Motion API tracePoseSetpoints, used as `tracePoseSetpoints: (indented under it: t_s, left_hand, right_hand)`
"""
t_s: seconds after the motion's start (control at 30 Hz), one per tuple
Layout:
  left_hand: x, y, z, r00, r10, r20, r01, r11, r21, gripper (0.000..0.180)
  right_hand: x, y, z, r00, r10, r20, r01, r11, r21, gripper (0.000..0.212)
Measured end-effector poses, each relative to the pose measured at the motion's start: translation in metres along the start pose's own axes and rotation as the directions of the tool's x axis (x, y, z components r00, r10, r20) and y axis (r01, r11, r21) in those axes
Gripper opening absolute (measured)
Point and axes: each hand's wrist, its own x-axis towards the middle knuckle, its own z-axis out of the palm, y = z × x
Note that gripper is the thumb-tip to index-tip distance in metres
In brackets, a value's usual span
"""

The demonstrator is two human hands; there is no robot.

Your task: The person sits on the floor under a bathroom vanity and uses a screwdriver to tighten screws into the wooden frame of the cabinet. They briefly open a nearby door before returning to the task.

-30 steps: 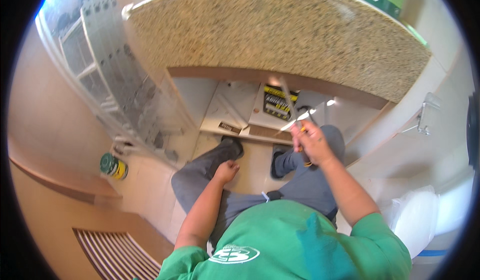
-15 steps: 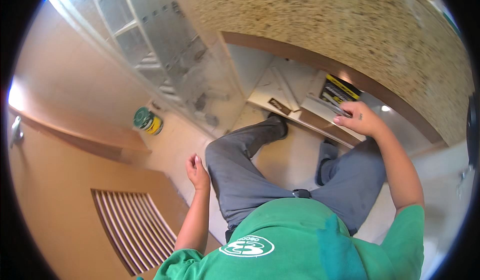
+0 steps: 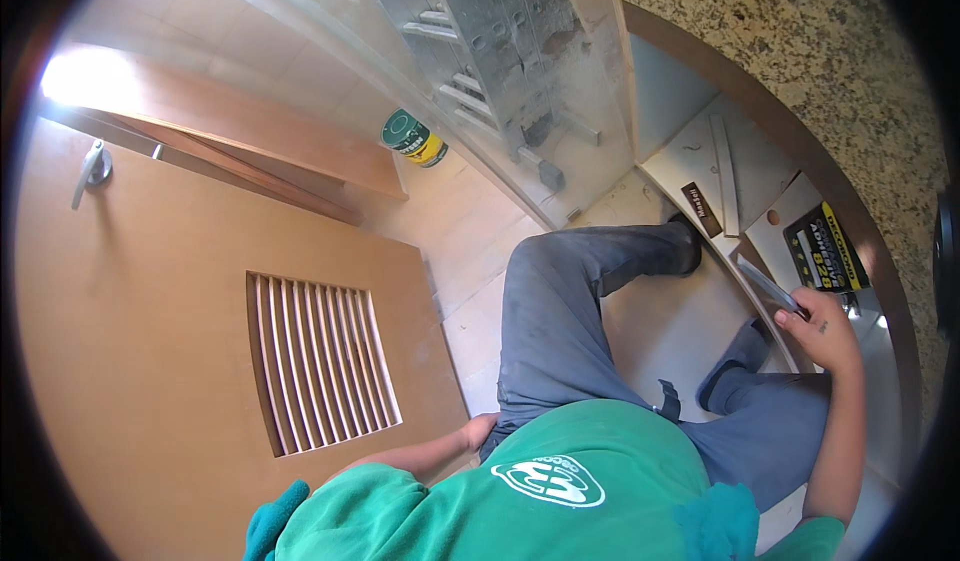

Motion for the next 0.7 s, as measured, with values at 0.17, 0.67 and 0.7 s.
tracePoseSetpoints:
  t_s: [0.17, 0.67, 0.7]
  left_hand:
    - [-0.012, 0.001, -0.002, 0.981, -0.189, 0.046, 0.187, 0.981, 0.039, 0.035]
    - [-0.044, -0.006, -0.007, 0.969, 0.113, 0.218, -0.220, 0.792, 0.569, 0.031]
    - [-0.046, 0.021, 0.001, 0.986, 0.078, 0.148, -0.152, 0.794, 0.588, 0.031]
  right_hand:
    - [0.004, 0.012, 0.006, 0.998, -0.069, -0.015, 0.070, 0.995, 0.076, 0.026]
    - [0.007, -0.003, 0.010, 0.989, -0.148, -0.022, 0.149, 0.984, 0.097, 0.029]
    - [0.004, -0.001, 0.011, 0.989, -0.141, -0.048, 0.145, 0.984, 0.102, 0.030]
